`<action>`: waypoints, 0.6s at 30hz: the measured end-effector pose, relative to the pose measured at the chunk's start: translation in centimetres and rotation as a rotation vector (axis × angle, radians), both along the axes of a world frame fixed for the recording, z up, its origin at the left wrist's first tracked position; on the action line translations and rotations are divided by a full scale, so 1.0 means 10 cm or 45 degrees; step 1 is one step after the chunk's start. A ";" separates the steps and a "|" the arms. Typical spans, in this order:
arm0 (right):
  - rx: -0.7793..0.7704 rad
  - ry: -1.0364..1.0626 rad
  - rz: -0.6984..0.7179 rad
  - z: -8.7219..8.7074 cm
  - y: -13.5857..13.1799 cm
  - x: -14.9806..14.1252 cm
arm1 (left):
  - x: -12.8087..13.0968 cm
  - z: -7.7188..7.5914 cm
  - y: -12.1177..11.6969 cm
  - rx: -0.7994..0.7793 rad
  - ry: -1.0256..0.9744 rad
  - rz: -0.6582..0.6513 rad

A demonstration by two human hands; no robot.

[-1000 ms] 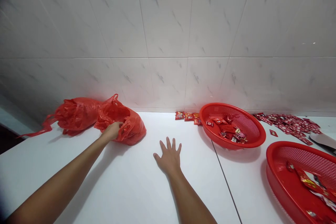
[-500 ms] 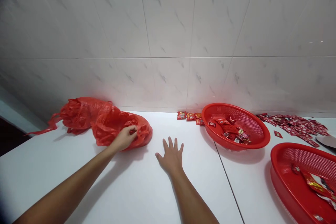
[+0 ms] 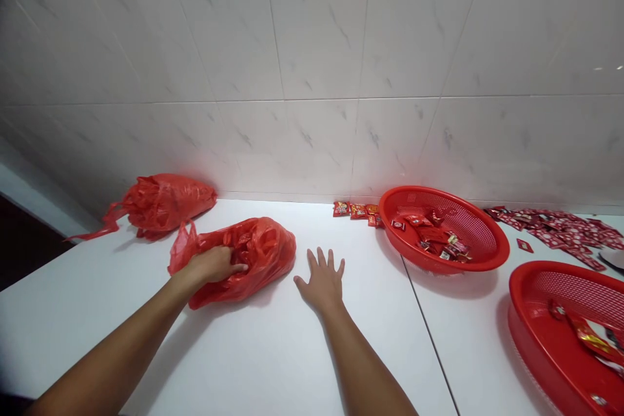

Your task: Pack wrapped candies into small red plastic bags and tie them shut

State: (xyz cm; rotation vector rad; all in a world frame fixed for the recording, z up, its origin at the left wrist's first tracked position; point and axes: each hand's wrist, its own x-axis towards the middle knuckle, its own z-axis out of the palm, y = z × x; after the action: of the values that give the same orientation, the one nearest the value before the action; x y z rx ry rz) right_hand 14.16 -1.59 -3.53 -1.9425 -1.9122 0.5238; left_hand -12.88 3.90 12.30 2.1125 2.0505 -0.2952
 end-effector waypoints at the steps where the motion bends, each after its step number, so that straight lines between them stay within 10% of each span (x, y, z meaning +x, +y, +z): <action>1: 0.007 0.011 0.000 0.00 0.00 0.00 | 0.01 0.02 -0.03 -0.025 0.006 -0.011; 11: 0.320 0.478 0.151 0.01 -0.01 0.13 | 0.02 0.39 -0.38 -0.163 -0.085 -0.333; 18: 0.280 0.795 0.419 -0.01 -0.04 0.03 | -0.01 0.45 -0.39 0.146 -0.271 -0.366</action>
State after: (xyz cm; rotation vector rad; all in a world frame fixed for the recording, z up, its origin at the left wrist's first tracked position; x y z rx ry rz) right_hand 14.47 -2.02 -3.65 -1.1438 -1.7711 0.8510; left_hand -12.95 0.05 16.82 2.3917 1.6846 0.0118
